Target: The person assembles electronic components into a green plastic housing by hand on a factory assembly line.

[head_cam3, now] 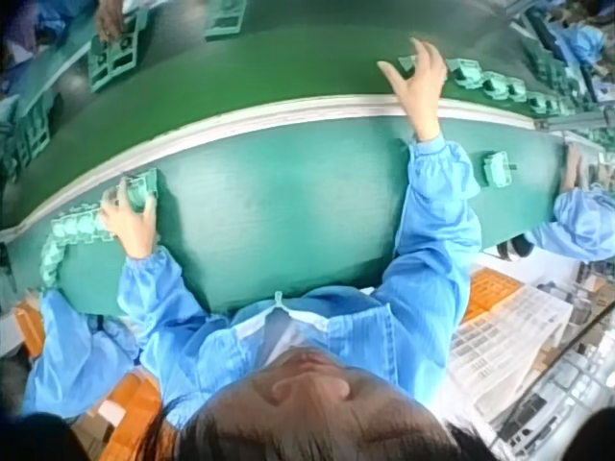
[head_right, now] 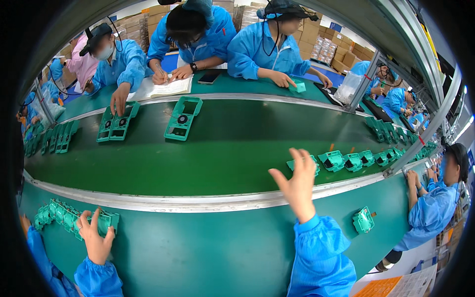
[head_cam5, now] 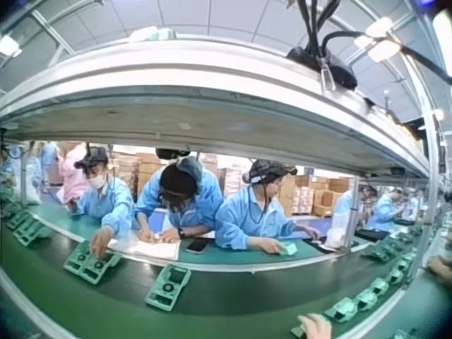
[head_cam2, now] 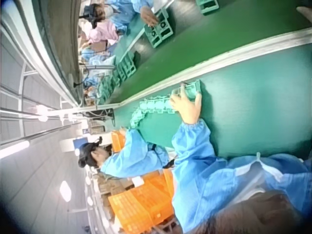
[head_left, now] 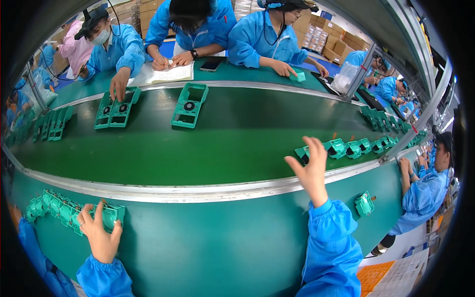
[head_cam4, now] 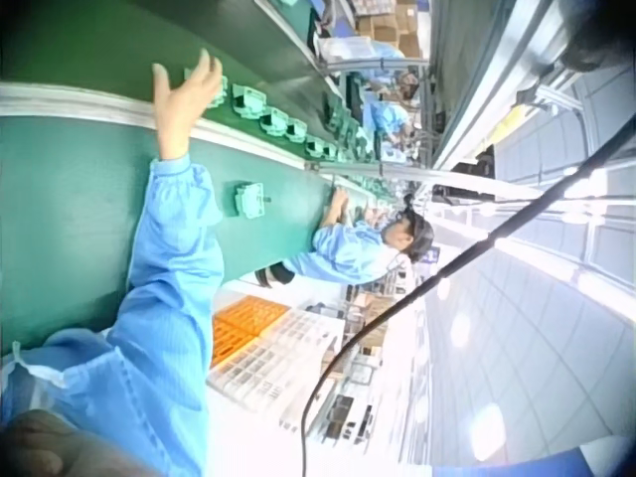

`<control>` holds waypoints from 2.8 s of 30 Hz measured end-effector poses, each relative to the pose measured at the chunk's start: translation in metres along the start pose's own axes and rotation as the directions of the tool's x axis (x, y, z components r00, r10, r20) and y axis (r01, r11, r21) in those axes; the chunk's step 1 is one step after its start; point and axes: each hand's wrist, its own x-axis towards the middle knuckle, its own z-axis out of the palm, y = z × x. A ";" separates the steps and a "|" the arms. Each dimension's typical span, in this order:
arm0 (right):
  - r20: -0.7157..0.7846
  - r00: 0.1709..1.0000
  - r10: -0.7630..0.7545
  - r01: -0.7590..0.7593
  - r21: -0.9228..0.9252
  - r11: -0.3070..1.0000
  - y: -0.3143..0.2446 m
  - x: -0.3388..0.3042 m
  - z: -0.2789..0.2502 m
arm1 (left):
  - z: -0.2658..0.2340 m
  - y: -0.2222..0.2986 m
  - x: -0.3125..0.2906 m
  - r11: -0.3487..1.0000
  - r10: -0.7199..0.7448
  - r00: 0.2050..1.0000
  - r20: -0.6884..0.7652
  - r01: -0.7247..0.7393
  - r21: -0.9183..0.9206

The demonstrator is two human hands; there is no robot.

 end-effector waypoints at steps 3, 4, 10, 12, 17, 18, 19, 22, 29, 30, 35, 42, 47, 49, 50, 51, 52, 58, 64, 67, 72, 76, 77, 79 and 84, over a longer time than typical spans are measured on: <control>-0.011 0.987 0.163 -0.162 -0.190 0.968 0.047 -0.001 -0.003 | 0.001 0.000 0.007 0.990 -0.047 0.992 -0.114 0.062 0.130; -0.014 0.987 0.162 -0.162 -0.192 0.968 0.058 -0.005 -0.003 | 0.000 0.008 0.012 0.990 -0.046 0.992 -0.115 0.061 0.127; 0.205 0.877 0.434 -0.437 -0.036 0.899 0.049 -0.012 -0.001 | -0.001 0.092 0.017 0.776 0.322 0.946 -0.028 -0.281 -0.564; 0.160 0.951 0.265 -0.274 0.032 0.961 0.010 -0.010 0.008 | 0.017 0.113 0.011 0.545 0.481 0.871 0.100 -0.208 -0.812; 0.219 0.973 -0.077 -0.007 0.360 0.933 -0.092 -0.032 0.006 | 0.040 0.180 -0.002 0.025 0.527 0.739 0.419 0.479 -0.877; 0.239 0.965 -0.104 0.000 0.399 0.917 -0.104 -0.039 0.002 | 0.043 0.187 -0.004 -0.155 0.518 0.750 0.412 0.556 -0.817; 0.242 0.963 -0.118 0.002 0.430 0.903 -0.113 -0.049 0.002 | 0.047 0.191 -0.005 -0.254 0.551 0.771 0.320 0.520 -0.815; 0.283 0.948 -0.146 0.005 0.446 0.895 -0.117 -0.068 0.005 | 0.050 0.187 -0.006 -0.321 0.484 0.833 0.268 0.454 -0.832; 0.451 0.885 -0.116 -0.452 0.892 0.020 -0.103 -0.069 0.012 | 0.057 0.166 0.012 -0.389 0.522 0.791 0.319 0.554 -0.736; 0.453 0.884 -0.115 -0.454 0.891 0.019 -0.102 -0.069 0.013 | 0.059 0.165 0.013 -0.411 0.524 0.783 0.336 0.578 -0.705; 0.664 0.747 -0.024 -0.659 0.734 -0.164 -0.102 -0.066 0.011 | 0.058 0.163 0.014 -0.364 0.507 0.776 0.375 0.587 -0.723; 0.778 0.622 -0.091 -0.748 0.555 -0.362 -0.099 -0.061 0.009 | 0.063 0.164 0.013 -0.386 0.532 0.785 0.317 0.559 -0.734; 0.786 0.569 -0.241 -0.796 0.454 -0.399 -0.093 -0.061 0.011 | 0.064 0.165 0.011 -0.375 0.553 0.771 0.314 0.567 -0.733; 0.793 0.558 -0.246 -0.800 0.435 -0.413 -0.093 -0.061 0.010 | 0.067 0.166 0.011 -0.381 0.551 0.790 0.271 0.526 -0.760; 0.798 0.547 -0.253 -0.803 0.415 -0.427 -0.093 -0.061 0.010 | 0.067 0.165 0.011 -0.381 0.551 0.789 0.272 0.528 -0.759; 0.799 0.546 -0.252 -0.804 0.415 -0.427 -0.094 -0.061 0.010 | 0.067 0.165 0.011 -0.382 0.553 0.791 0.261 0.519 -0.765; 0.793 0.555 -0.252 -0.800 0.426 -0.422 -0.094 -0.061 0.011 | 0.067 0.165 0.011 -0.381 0.556 0.793 0.250 0.511 -0.771; 0.800 0.552 -0.234 -0.793 0.417 -0.444 -0.093 -0.062 0.013 | 0.065 0.166 0.012 -0.398 0.550 0.789 0.272 0.535 -0.745; 0.782 0.561 -0.272 -0.801 0.430 -0.417 -0.090 -0.065 0.016 | 0.070 0.164 0.010 -0.350 0.513 0.829 0.222 0.438 -0.828; 0.748 0.584 -0.315 -0.796 0.452 -0.403 -0.089 -0.067 0.017 | 0.073 0.161 0.009 -0.368 0.521 0.828 0.206 0.436 -0.821; 0.704 0.612 -0.361 -0.785 0.482 -0.390 -0.089 -0.071 0.020 | 0.060 0.169 0.008 -0.319 0.496 0.859 0.126 0.315 -0.894; 0.713 0.641 -0.284 -0.767 0.584 -0.266 -0.095 -0.078 0.020 | 0.064 0.174 0.002 -0.150 0.422 0.897 0.132 0.212 -0.966; 0.704 0.663 -0.255 -0.748 0.634 -0.196 -0.097 -0.080 0.020 | 0.069 0.175 -0.001 -0.170 0.375 0.919 0.117 0.193 -0.966; 0.686 0.686 -0.244 -0.722 0.685 -0.102 -0.102 -0.077 0.014 | 0.075 0.170 0.002 -0.075 0.375 0.916 0.139 0.179 -0.981; 0.229 0.937 -0.263 -0.071 0.864 0.498 -0.104 -0.076 0.005 | 0.059 0.165 0.005 -0.436 0.434 0.789 0.434 0.606 -0.666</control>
